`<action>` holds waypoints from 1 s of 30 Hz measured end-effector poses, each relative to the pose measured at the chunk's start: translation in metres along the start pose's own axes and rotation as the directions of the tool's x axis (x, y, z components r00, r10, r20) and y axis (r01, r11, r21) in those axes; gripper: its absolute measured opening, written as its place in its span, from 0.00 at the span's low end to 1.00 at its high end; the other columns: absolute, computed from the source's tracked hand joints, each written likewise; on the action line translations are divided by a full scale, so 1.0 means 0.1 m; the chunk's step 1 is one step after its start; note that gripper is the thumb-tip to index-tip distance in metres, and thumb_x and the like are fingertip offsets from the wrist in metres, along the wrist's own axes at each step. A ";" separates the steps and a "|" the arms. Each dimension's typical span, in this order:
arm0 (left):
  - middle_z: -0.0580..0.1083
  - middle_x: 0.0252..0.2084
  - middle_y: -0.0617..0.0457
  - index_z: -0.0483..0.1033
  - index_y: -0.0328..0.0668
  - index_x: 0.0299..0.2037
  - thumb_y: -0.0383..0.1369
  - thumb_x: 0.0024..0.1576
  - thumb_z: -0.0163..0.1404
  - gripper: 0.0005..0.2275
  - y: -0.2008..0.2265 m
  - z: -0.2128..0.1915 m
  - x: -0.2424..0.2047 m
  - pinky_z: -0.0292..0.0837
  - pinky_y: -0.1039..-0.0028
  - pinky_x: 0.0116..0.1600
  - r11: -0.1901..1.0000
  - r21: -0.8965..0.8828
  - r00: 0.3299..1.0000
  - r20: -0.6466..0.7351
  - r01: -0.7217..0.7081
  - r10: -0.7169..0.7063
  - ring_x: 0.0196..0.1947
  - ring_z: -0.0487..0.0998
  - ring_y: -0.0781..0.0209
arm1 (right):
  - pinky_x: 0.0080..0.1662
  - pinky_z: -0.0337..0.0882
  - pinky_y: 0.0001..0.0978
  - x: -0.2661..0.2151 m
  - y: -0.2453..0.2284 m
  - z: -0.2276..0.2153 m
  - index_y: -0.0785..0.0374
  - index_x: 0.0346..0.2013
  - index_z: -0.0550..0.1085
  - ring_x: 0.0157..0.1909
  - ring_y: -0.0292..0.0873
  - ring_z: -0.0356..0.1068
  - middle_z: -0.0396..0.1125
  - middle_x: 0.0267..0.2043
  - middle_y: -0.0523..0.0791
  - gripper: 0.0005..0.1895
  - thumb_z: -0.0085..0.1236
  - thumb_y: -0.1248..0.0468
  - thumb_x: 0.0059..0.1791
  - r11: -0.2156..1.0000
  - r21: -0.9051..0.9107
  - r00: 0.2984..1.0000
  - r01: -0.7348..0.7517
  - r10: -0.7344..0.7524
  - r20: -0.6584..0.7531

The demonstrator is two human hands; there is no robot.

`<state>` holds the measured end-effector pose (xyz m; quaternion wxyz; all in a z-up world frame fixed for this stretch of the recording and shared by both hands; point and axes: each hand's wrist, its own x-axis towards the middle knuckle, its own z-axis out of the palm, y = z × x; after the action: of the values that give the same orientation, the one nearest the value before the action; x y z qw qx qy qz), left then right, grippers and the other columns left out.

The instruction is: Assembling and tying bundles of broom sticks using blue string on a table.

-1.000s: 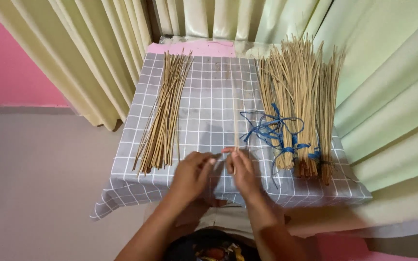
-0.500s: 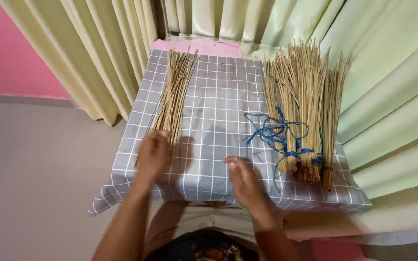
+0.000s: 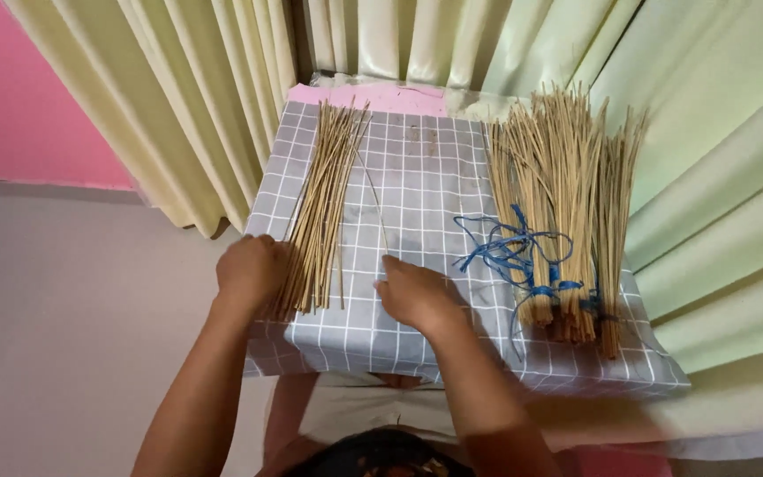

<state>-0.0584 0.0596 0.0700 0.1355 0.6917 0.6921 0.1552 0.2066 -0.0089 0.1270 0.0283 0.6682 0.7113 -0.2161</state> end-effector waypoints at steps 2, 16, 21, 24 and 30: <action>0.76 0.44 0.28 0.79 0.24 0.52 0.39 0.63 0.44 0.21 0.02 -0.11 0.01 0.77 0.44 0.49 0.998 -0.048 0.999 -0.023 -0.029 0.027 0.47 0.79 0.28 | 0.60 0.67 0.64 0.10 -0.09 0.03 0.66 0.72 0.59 0.67 0.63 0.65 0.62 0.69 0.58 0.32 0.35 0.55 0.55 0.989 0.001 0.989 0.150 -0.150 -0.018; 0.79 0.44 0.32 0.82 0.33 0.50 0.43 0.62 0.42 0.21 0.27 0.07 0.20 0.73 0.41 0.55 0.971 -0.228 0.995 0.052 -0.075 0.089 0.51 0.78 0.27 | 0.53 0.73 0.56 0.50 -0.59 0.38 0.74 0.61 0.69 0.56 0.64 0.70 0.67 0.55 0.60 0.26 0.44 0.58 0.54 0.862 0.045 0.843 0.506 -0.483 -0.236; 0.81 0.47 0.40 0.80 0.41 0.55 0.47 0.61 0.43 0.22 0.28 -0.03 0.06 0.73 0.45 0.57 0.961 -0.273 0.997 0.040 -0.049 0.062 0.54 0.78 0.34 | 0.61 0.66 0.56 0.33 -0.41 0.32 0.74 0.59 0.69 0.60 0.64 0.68 0.66 0.57 0.59 0.24 0.44 0.57 0.57 0.842 0.069 0.825 0.534 -0.502 -0.259; 0.82 0.44 0.43 0.81 0.41 0.54 0.46 0.62 0.45 0.21 0.34 -0.09 -0.09 0.75 0.48 0.54 0.958 -0.282 0.999 -0.027 -0.053 0.047 0.51 0.80 0.37 | 0.62 0.64 0.51 0.18 -0.16 0.39 0.65 0.62 0.69 0.62 0.59 0.68 0.67 0.59 0.55 0.23 0.43 0.54 0.58 0.874 0.008 0.836 0.485 -0.461 -0.296; 0.81 0.44 0.33 0.79 0.30 0.56 0.44 0.65 0.45 0.22 0.29 -0.08 -0.27 0.74 0.44 0.53 0.972 -0.227 0.991 -0.135 -0.055 0.024 0.48 0.80 0.30 | 0.56 0.69 0.49 -0.42 0.79 0.41 0.62 0.52 0.77 0.55 0.58 0.73 0.73 0.51 0.51 0.16 0.57 0.60 0.52 0.843 0.097 0.643 0.529 -0.324 -0.694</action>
<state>-0.0350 0.0320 0.0882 0.1656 0.6733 0.6631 0.2822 0.2768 -0.0619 0.0826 -0.3725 0.5077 0.7735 -0.0717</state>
